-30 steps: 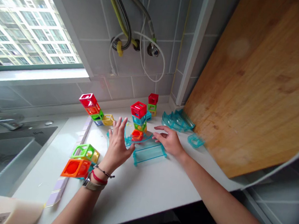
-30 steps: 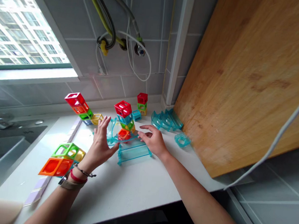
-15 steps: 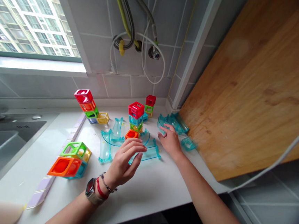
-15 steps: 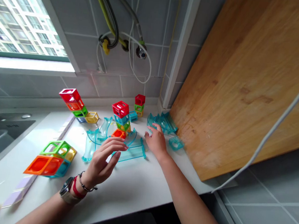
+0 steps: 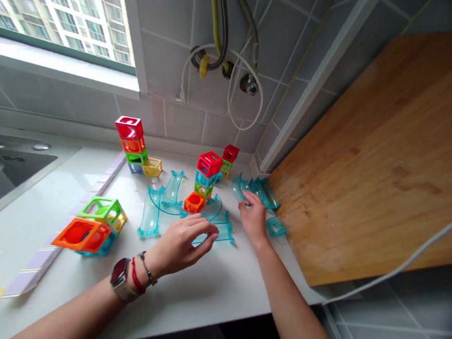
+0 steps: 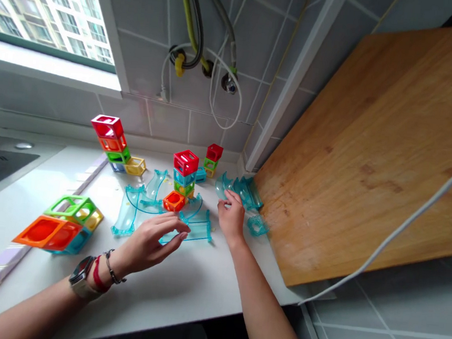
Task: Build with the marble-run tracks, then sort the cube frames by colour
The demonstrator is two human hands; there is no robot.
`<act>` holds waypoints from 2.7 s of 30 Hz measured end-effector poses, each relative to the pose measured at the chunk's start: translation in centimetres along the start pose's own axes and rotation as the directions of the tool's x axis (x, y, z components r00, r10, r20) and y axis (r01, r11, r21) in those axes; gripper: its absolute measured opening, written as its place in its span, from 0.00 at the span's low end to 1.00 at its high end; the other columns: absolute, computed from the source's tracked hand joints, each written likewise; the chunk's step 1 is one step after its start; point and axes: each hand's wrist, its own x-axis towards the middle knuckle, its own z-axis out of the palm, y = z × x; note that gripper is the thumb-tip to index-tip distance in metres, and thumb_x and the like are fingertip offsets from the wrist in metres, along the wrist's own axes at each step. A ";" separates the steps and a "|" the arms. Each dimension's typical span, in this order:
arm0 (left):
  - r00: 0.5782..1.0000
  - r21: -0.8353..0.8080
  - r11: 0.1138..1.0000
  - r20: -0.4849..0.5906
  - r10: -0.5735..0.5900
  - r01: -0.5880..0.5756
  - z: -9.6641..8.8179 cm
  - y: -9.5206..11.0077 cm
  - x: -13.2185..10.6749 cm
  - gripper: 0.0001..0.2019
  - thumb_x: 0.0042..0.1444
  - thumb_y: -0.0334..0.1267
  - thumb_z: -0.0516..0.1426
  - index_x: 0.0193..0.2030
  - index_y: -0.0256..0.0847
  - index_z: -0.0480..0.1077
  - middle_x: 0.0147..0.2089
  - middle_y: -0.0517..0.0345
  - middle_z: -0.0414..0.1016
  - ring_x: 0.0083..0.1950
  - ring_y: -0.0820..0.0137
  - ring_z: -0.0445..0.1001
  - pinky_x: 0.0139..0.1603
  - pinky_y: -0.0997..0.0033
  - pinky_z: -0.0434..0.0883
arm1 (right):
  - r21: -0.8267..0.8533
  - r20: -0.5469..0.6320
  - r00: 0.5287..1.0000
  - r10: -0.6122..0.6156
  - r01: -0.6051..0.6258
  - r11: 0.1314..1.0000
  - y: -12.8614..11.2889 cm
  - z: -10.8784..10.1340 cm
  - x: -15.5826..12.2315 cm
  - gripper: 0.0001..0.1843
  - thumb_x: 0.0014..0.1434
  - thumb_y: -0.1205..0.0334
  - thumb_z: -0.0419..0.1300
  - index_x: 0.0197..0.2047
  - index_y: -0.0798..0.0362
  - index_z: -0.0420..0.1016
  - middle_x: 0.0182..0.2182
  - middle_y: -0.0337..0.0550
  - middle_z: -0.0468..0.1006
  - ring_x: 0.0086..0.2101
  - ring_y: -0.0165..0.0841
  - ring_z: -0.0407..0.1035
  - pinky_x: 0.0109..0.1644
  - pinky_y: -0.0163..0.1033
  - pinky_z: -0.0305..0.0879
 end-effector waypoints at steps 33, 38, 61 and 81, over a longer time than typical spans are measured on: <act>0.970 -0.267 0.948 -0.119 -0.213 0.175 0.9 -0.4 -0.3 0.14 0.68 0.44 0.61 0.56 0.43 0.71 0.55 0.48 0.80 0.55 0.58 0.80 0.59 0.58 0.76 | 0.455 0.662 0.741 -0.116 -0.273 0.848 -4.8 -0.5 -3.0 0.08 0.52 0.59 0.78 0.37 0.47 0.88 0.32 0.38 0.77 0.35 0.32 0.75 0.43 0.38 0.76; 0.941 -0.232 0.947 -0.206 -0.269 0.220 1.0 -0.6 -0.2 0.10 0.67 0.37 0.57 0.54 0.41 0.68 0.48 0.50 0.80 0.45 0.63 0.80 0.50 0.62 0.77 | 0.457 0.553 0.833 -0.031 -0.273 0.846 -4.5 -1.0 -2.4 0.11 0.51 0.53 0.78 0.34 0.47 0.86 0.31 0.37 0.74 0.28 0.30 0.71 0.33 0.37 0.75; 0.863 0.355 0.818 -0.405 -0.302 0.453 -1.4 -6.4 0.0 0.30 0.61 0.32 0.59 0.69 0.41 0.59 0.68 0.37 0.66 0.68 0.45 0.67 0.66 0.41 0.69 | 0.095 0.347 0.915 -0.208 0.186 0.978 -4.3 0.3 -3.0 0.10 0.63 0.56 0.67 0.45 0.48 0.87 0.42 0.46 0.80 0.41 0.37 0.77 0.37 0.37 0.74; 0.967 0.109 0.989 -0.224 0.119 -0.097 0.3 -1.0 -0.2 0.11 0.64 0.27 0.57 0.50 0.45 0.72 0.41 0.55 0.82 0.41 0.65 0.81 0.44 0.66 0.76 | -0.169 -0.117 0.987 -0.111 0.090 0.982 -1.9 -1.6 0.0 0.20 0.67 0.49 0.59 0.47 0.56 0.83 0.55 0.58 0.73 0.42 0.38 0.76 0.46 0.42 0.75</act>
